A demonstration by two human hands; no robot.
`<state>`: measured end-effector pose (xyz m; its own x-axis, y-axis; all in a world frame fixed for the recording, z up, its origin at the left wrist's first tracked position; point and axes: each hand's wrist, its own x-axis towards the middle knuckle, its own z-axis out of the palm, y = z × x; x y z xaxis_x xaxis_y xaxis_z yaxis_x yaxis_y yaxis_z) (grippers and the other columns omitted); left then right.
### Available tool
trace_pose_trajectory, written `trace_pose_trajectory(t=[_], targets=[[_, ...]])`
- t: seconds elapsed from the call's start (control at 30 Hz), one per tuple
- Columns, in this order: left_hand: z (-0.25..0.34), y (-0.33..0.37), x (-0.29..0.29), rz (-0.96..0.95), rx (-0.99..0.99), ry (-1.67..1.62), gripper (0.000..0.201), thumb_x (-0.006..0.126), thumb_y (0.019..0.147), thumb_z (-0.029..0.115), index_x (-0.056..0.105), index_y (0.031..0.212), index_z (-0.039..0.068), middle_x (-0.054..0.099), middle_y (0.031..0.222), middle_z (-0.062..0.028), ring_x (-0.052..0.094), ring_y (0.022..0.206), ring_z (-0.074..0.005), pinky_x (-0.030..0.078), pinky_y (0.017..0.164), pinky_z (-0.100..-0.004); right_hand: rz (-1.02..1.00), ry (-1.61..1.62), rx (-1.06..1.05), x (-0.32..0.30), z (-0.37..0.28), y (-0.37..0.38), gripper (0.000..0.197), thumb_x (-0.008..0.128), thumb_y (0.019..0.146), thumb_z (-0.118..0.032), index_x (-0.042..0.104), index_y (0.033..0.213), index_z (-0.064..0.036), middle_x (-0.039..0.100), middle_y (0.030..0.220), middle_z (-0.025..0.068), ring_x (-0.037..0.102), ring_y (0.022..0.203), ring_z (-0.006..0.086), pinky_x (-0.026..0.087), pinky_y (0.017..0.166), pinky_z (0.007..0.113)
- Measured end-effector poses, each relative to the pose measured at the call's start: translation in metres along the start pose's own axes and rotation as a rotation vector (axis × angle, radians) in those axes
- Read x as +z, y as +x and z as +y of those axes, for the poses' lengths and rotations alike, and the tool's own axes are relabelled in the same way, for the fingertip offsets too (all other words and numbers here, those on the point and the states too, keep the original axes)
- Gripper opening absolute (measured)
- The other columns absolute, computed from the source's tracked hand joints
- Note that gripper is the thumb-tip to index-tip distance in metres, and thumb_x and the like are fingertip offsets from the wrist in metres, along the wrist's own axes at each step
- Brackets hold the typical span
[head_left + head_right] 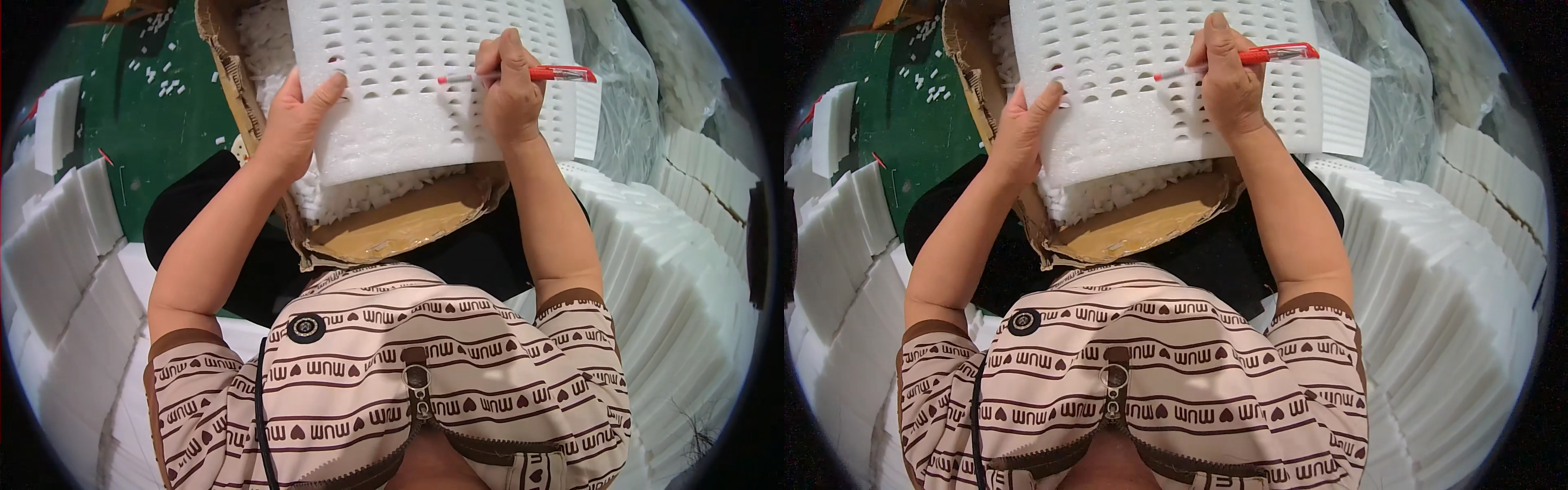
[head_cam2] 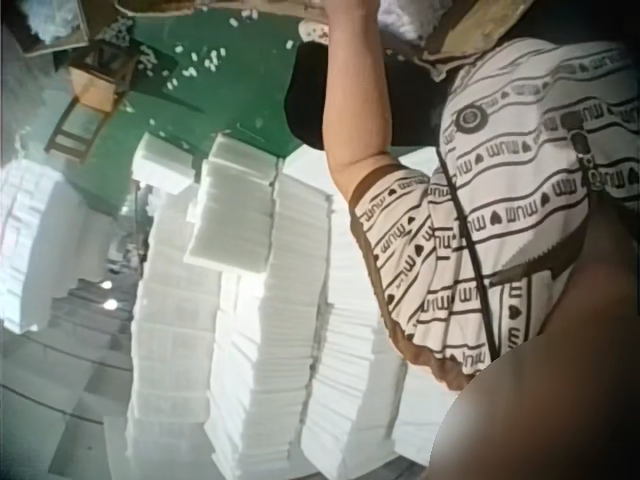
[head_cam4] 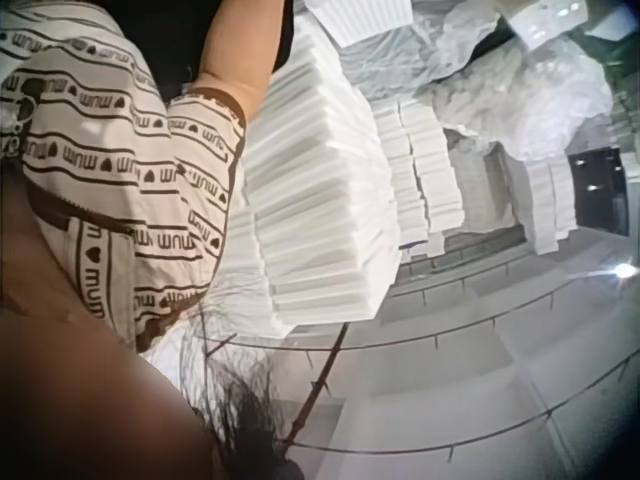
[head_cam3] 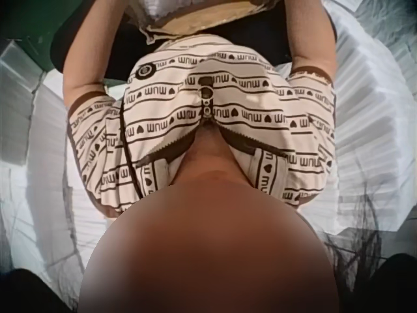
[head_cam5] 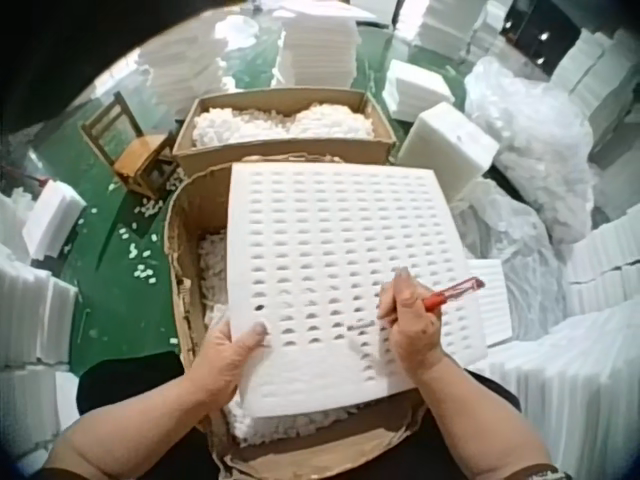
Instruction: Marking and poking holes in perforated foam inserts using a marker, then organizing them in boxes.
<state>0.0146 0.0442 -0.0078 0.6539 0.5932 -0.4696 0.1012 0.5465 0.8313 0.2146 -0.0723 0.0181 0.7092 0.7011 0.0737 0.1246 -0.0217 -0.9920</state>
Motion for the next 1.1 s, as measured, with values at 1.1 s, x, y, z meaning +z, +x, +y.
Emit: trace_pose_trajectory(t=[1.1], targets=[[0.007,-0.001,0.016,0.020,0.171,-0.032,0.030,0.063,0.089,0.024,0.054,0.109,0.004,0.063,0.089,-0.0060,0.059,0.072,-0.0093,0.049,0.060,-0.0203,-0.339,-0.467,-0.548,0.051,0.004,-0.026,0.028,0.053,0.090,-0.016,0.053,0.062,-0.0092,0.050,0.057,-0.0008,0.041,0.048,0.0149,0.032,0.045,0.025]])
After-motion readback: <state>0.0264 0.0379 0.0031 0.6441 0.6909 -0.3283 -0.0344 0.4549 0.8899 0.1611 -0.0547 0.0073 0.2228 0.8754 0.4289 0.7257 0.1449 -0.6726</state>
